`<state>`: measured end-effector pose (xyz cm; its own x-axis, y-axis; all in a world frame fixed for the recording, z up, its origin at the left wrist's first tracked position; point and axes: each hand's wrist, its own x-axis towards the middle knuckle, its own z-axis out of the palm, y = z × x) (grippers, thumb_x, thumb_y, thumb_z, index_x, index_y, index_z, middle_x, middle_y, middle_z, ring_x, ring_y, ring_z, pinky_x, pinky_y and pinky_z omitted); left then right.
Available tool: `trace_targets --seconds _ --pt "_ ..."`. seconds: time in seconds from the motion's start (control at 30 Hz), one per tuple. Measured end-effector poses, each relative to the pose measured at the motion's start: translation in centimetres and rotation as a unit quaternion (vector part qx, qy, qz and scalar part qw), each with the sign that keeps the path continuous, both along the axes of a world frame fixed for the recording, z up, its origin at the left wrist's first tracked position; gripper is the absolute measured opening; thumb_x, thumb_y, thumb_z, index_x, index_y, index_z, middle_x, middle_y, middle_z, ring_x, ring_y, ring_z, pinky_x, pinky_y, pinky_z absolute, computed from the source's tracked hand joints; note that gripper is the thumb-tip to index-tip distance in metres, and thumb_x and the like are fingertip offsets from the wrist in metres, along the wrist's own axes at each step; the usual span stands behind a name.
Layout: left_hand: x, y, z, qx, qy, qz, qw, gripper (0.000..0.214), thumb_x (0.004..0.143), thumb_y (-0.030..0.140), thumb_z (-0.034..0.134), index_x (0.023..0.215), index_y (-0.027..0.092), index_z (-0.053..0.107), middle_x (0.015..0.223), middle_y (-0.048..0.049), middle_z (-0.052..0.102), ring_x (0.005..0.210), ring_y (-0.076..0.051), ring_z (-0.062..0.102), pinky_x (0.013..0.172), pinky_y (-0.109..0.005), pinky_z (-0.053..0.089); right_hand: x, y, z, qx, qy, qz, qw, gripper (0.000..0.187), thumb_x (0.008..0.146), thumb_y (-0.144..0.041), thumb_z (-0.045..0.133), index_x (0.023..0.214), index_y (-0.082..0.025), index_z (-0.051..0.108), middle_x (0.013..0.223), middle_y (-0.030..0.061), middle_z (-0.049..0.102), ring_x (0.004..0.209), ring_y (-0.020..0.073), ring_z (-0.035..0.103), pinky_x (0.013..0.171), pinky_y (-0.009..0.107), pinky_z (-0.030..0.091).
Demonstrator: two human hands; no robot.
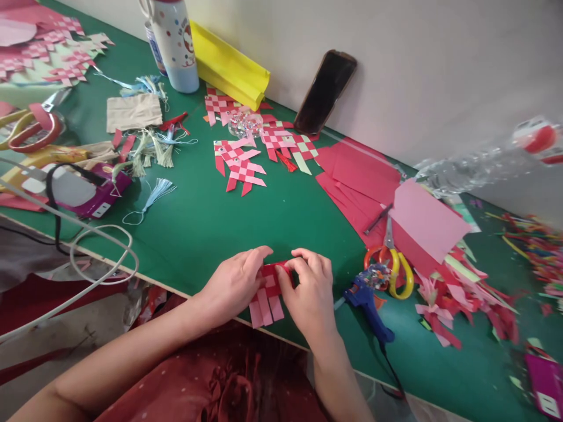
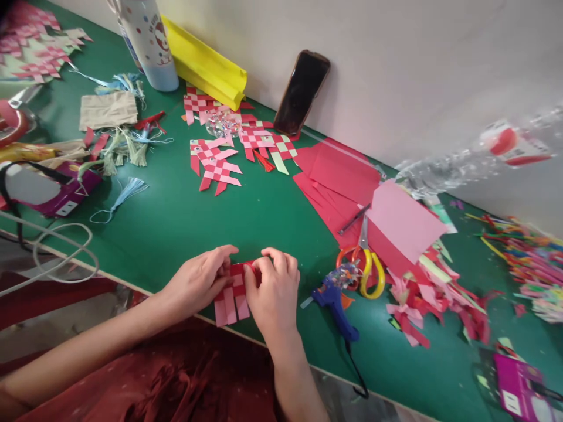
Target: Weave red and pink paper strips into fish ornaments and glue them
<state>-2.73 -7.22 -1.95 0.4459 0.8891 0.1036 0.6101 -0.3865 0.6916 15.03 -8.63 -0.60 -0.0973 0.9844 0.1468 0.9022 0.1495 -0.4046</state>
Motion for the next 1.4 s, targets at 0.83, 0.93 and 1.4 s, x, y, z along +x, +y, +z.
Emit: trace_targets --seconds 0.83,0.93,1.4 --pt "-0.7 -1.7 1.8 0.154 0.216 -0.153 0.952 0.022 0.094 0.012 0.047 0.115 0.009 0.052 0.107 -0.0097 0.067 0.084 -0.023 0.059 0.076 -0.036 0.055 -0.8 0.5 -0.6 -0.005 -0.09 -0.036 0.995 0.047 0.091 -0.042 0.056 0.129 -0.017 0.051 0.127 0.0151 0.06 0.108 0.0334 0.051 0.08 0.044 0.045" --pt "-0.5 -2.0 1.9 0.156 0.223 -0.152 0.95 0.021 0.093 0.012 0.05 0.113 0.01 0.053 0.107 -0.0095 0.066 0.085 -0.023 0.057 0.076 -0.036 0.055 -1.1 0.6 -0.8 0.001 -0.093 -0.053 0.994 0.041 0.091 -0.035 0.055 0.127 -0.016 0.053 0.128 0.0156 0.06 0.106 0.0329 0.053 0.077 0.044 0.046" --pt "-2.4 0.2 0.6 0.102 0.073 -0.129 0.984 0.032 0.097 0.01 0.029 0.117 0.014 0.053 0.094 -0.0052 0.066 0.09 -0.018 0.058 0.079 -0.031 0.052 2.1 -1.8 0.2 0.089 0.128 -0.01 0.988 0.04 0.098 -0.016 0.037 0.136 -0.022 0.047 0.128 0.0139 0.051 0.119 0.0243 0.049 0.095 0.046 0.049"
